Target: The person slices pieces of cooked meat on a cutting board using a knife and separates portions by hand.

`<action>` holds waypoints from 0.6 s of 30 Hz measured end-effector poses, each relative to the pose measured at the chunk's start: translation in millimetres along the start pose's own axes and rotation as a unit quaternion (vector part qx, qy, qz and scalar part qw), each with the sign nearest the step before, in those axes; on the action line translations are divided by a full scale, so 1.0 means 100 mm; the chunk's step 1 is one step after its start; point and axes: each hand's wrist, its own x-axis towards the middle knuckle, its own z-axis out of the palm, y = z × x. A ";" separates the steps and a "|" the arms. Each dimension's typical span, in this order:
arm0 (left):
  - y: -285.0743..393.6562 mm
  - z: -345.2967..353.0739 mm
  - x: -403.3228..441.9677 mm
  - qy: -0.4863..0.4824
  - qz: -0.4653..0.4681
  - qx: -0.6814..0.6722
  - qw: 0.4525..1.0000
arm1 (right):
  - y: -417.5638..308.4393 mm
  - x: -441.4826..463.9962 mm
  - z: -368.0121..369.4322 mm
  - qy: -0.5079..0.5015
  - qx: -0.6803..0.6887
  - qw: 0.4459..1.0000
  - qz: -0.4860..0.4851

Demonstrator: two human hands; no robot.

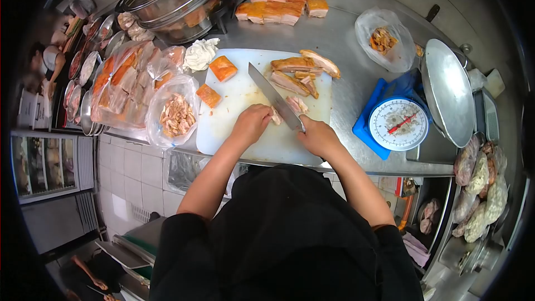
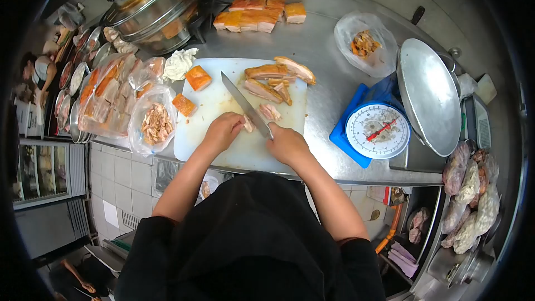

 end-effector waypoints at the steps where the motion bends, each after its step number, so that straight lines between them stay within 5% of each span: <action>1: 0.00 0.00 0.05 -0.007 0.020 -0.001 1.000 | 0.00 0.03 0.01 -0.010 -0.024 1.000 0.004; 18: -0.10 0.02 0.05 0.014 0.051 0.011 0.999 | -0.19 -0.14 -0.16 -0.008 -0.012 1.000 0.020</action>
